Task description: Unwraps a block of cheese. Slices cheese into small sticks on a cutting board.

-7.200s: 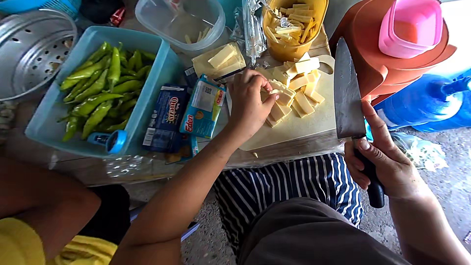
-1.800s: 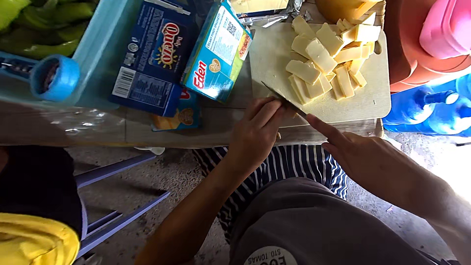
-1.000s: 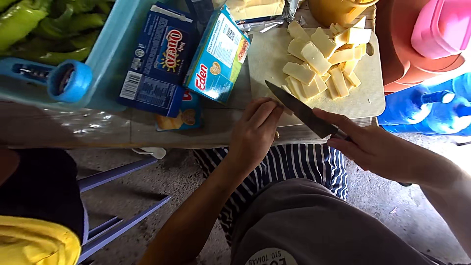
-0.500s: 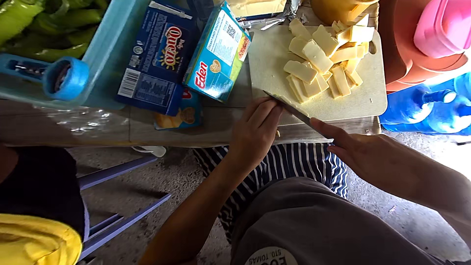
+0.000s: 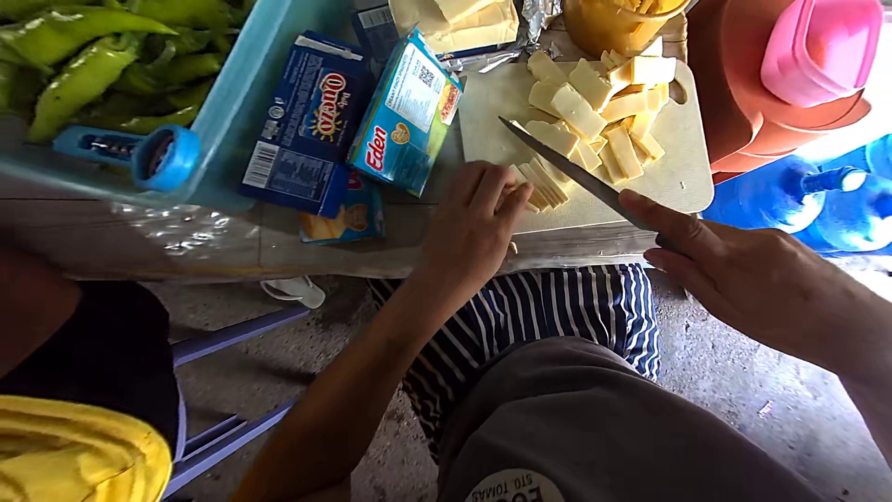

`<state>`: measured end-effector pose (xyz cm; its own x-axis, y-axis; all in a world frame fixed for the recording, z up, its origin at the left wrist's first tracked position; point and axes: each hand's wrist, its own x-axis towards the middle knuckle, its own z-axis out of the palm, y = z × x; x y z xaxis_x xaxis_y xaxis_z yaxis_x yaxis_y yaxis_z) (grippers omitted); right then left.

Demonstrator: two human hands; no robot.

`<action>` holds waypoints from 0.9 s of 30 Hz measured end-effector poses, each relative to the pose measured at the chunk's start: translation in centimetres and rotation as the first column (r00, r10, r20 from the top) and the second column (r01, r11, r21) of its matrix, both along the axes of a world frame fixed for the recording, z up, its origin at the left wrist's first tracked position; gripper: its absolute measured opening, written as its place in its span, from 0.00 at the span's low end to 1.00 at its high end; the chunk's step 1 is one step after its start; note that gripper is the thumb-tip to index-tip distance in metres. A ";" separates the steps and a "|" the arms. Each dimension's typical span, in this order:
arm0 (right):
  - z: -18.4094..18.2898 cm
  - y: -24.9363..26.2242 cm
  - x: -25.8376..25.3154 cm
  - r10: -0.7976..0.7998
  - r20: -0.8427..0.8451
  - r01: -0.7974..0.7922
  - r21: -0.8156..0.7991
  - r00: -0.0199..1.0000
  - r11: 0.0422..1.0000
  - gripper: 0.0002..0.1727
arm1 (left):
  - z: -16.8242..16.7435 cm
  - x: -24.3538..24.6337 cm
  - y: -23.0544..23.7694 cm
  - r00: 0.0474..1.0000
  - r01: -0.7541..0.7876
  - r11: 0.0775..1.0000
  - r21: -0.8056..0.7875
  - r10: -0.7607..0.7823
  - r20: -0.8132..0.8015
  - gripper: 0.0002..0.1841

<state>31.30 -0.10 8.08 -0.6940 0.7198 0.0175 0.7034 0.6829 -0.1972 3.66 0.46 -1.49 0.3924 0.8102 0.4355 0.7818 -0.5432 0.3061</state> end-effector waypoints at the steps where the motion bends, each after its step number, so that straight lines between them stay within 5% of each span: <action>1: 0.3 -0.1 0.2 0.011 -0.018 -0.011 0.032 1.000 0.999 0.29 | 0.4 -0.2 0.3 0.998 0.033 0.999 -0.001 -0.033 -0.050 0.13; 6: 0.4 -0.3 1.3 0.032 -0.138 -0.017 0.107 0.990 0.994 0.28 | 1.4 -0.9 2.4 0.953 0.256 0.964 0.073 -0.239 -0.184 0.09; 11: 0.1 -0.8 1.8 0.001 -0.172 0.012 0.074 0.985 0.997 0.30 | 2.4 -0.8 4.6 0.889 0.399 0.910 -0.111 -0.414 -0.196 0.24; 14: -0.2 -1.1 2.0 0.001 -0.171 0.010 0.068 0.985 0.998 0.30 | 3.9 -0.5 5.0 0.861 0.372 0.908 -0.193 -0.415 -0.293 0.30; 21: -0.5 -1.3 2.0 0.032 -0.226 -0.020 0.054 0.974 0.998 0.29 | 5.9 0.4 5.1 0.835 0.282 0.896 -0.343 -0.405 -0.373 0.19; 27: -0.7 -1.3 1.8 0.058 -0.233 -0.042 0.071 0.971 0.997 0.29 | 7.2 1.7 4.8 0.822 0.163 0.862 -0.480 -0.388 -0.416 0.35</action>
